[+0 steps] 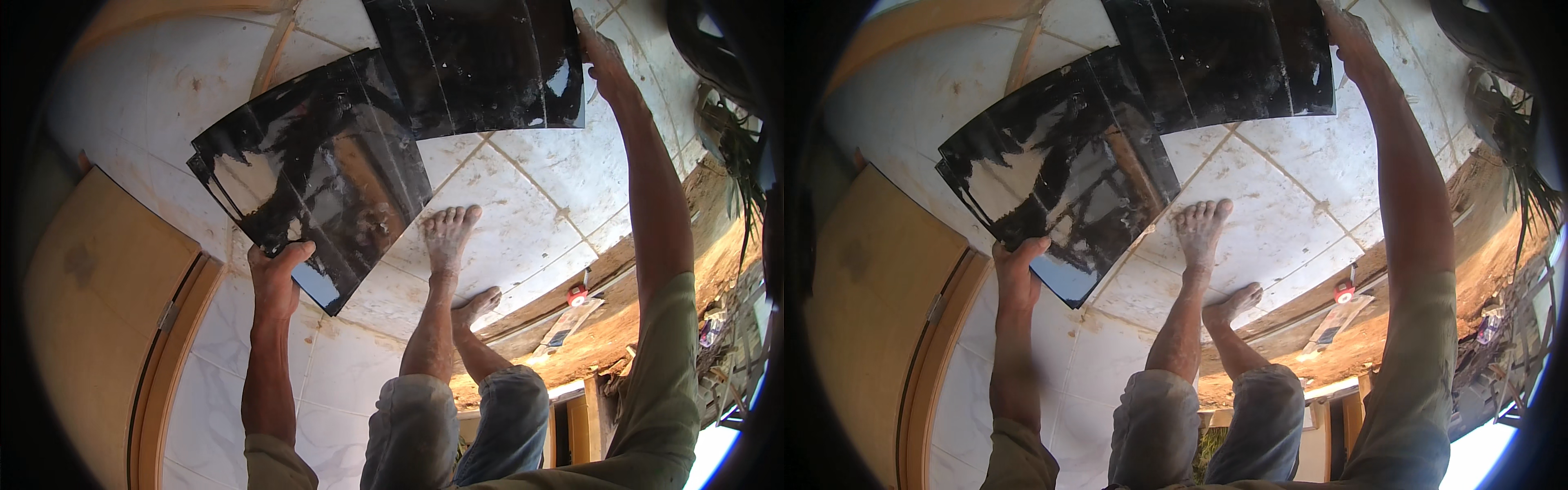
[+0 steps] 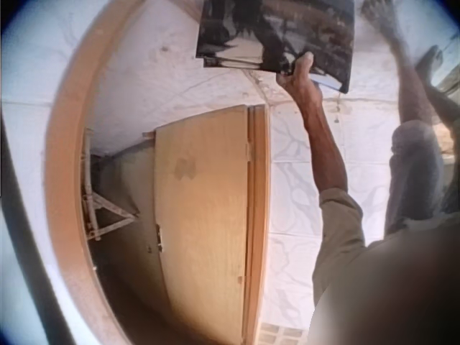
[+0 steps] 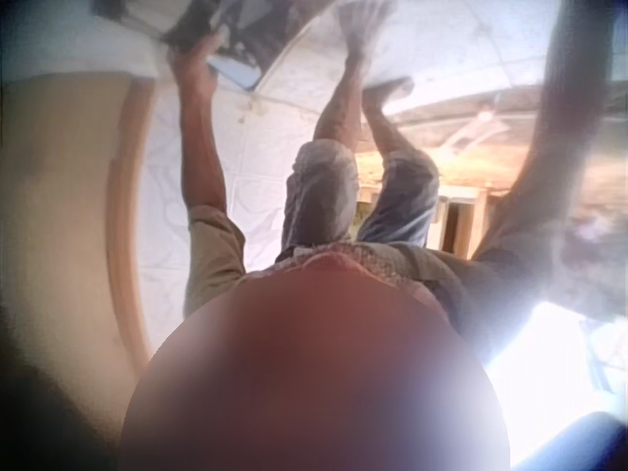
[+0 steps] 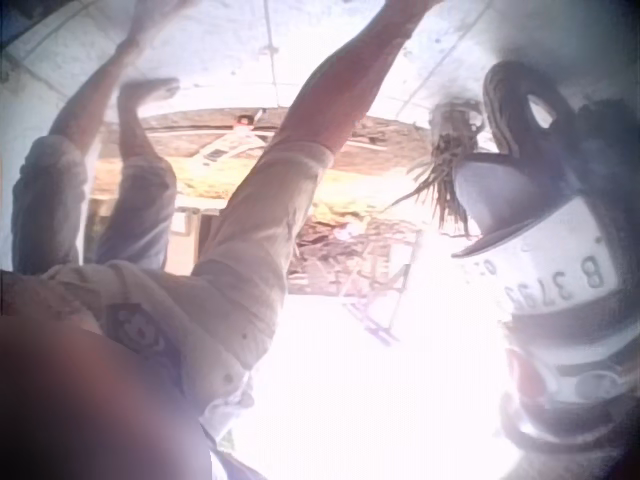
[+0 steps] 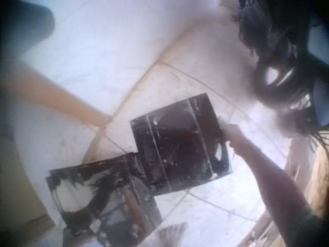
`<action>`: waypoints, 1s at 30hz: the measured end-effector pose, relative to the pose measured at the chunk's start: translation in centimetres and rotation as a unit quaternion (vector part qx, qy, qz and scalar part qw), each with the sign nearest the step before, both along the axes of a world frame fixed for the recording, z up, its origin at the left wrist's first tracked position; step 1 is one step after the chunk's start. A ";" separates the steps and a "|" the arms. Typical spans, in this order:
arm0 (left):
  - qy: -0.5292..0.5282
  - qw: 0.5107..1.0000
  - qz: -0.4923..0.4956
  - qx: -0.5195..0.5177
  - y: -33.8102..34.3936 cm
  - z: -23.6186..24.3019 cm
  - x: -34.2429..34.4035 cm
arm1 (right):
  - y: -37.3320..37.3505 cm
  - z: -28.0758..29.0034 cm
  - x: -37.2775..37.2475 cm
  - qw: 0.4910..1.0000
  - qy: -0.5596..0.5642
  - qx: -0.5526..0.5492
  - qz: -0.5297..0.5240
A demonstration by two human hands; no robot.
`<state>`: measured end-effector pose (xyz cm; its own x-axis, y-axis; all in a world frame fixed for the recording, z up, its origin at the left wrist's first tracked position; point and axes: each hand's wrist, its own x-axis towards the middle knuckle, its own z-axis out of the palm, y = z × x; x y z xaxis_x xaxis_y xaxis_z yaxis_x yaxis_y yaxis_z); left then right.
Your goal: The person measures and marks black floor tiles using a tape measure and a straightedge before picking up the tiles and carrying them into a room under renovation.
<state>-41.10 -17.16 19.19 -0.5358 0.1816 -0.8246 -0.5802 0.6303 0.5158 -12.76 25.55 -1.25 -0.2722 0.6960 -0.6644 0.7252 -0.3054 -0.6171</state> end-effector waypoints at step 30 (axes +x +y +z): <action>-0.122 0.986 0.022 0.114 -1.8 2.6 2.5 | -7.9 32.9 9.0 0.990 0.078 0.116 0.017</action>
